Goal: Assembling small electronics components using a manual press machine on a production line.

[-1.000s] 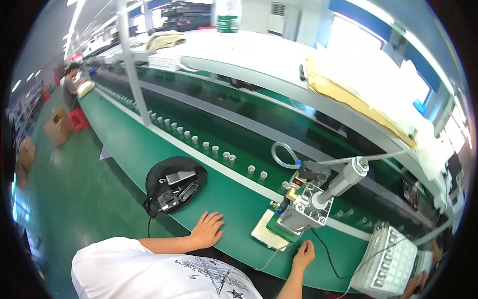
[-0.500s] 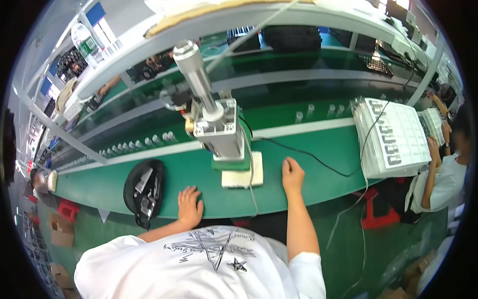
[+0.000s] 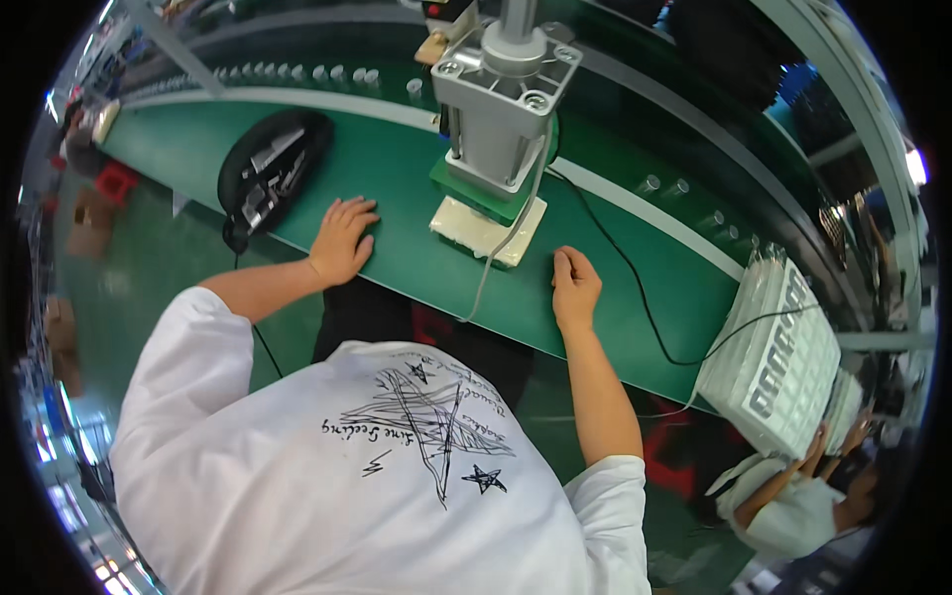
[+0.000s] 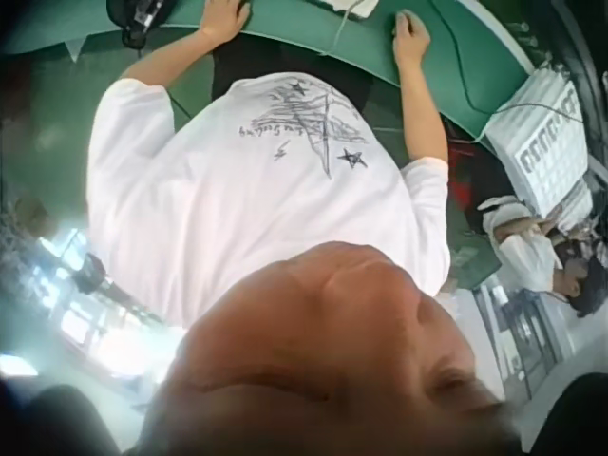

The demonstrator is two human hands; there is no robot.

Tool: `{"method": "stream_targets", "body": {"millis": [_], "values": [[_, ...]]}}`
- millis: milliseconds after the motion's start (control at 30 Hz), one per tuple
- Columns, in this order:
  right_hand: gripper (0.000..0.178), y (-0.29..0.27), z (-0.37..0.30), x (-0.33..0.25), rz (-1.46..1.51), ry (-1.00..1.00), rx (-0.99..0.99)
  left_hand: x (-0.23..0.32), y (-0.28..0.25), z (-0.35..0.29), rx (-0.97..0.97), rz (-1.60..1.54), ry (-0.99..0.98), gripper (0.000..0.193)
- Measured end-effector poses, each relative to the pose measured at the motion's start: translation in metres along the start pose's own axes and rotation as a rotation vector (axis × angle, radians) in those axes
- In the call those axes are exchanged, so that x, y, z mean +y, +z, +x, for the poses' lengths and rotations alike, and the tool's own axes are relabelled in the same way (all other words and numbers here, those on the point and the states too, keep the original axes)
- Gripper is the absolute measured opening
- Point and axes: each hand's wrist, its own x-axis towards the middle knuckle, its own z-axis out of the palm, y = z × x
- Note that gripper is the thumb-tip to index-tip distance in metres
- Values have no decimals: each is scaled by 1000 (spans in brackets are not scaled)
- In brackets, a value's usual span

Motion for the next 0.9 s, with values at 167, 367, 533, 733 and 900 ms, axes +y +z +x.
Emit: {"method": "stream_targets", "body": {"millis": [167, 367, 533, 733, 900], "values": [[18, -5, 2, -2, 56, 44, -133, -2, -5, -3, 28, -9, -30, 35], [17, 0, 3, -3, -7, 22, -156, -7, -4, -4, 72, 17, -83, 35], [17, 3, -1, 4, -9, -33, -99, -5, -1, -5, 115, 14, -35, 35], [18, 4, 5, 5, -38, -86, -66, 5, -6, -2, 100, -19, -21, 35], [18, 7, 2, 8, 24, -98, 57, 3, -3, 1, 139, -19, -31, 30]]}}
